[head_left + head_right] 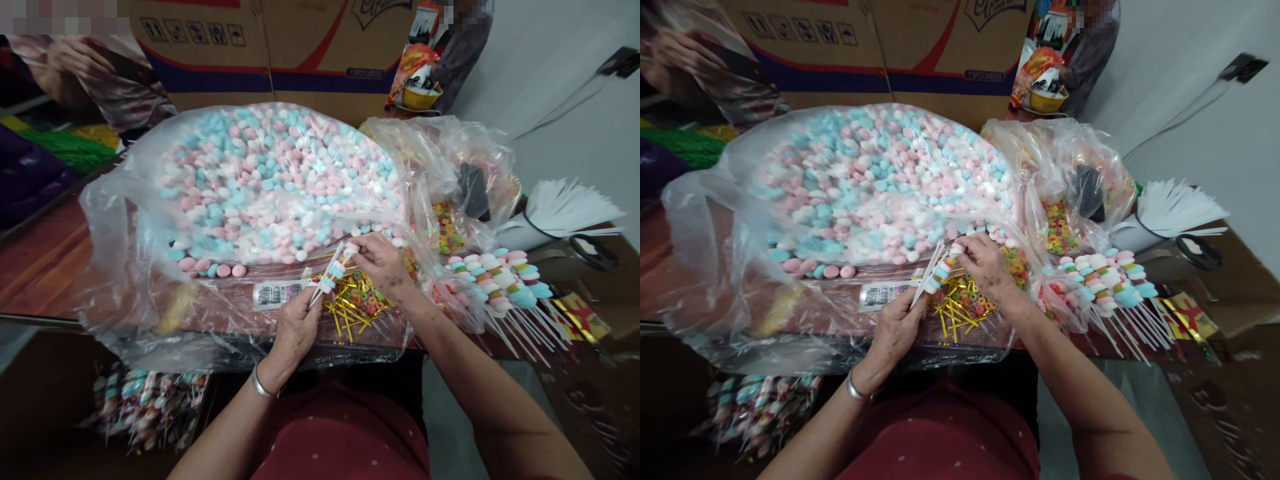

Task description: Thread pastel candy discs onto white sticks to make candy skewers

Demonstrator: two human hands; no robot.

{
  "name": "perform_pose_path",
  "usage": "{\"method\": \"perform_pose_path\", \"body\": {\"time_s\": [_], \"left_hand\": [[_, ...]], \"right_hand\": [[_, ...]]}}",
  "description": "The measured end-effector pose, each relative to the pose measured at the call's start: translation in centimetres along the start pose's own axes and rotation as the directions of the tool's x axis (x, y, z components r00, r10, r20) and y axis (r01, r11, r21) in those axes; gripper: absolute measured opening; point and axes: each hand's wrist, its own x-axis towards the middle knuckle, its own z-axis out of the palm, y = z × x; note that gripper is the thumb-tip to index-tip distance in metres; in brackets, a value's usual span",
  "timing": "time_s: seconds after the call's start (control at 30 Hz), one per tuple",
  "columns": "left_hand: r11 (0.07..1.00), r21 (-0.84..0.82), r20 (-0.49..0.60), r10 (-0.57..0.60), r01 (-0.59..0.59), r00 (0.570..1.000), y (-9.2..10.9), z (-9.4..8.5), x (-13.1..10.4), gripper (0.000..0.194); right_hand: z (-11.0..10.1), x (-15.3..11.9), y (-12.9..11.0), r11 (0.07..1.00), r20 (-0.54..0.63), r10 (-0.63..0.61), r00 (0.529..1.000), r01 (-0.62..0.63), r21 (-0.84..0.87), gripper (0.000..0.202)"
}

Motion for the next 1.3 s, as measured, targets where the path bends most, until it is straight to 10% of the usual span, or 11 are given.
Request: {"method": "perform_pose_path", "body": {"time_s": [0.27,1.3], "left_hand": [[1.0,-0.024,-0.01,-0.004,0.004,1.0,-0.3,0.1,0.1,0.03],[0.989,-0.142,-0.002,-0.029,0.028,1.0,-1.2,0.2,-0.1,0.027]], "right_hand": [[0.6,-0.6,0.0,0.962,0.006,-0.16,0.987,0.158,-0.221,0.025],[1.8,-0.9,1.6,0.953,-0.014,-0.24,0.971,0.239,0.184,0.019]]}}
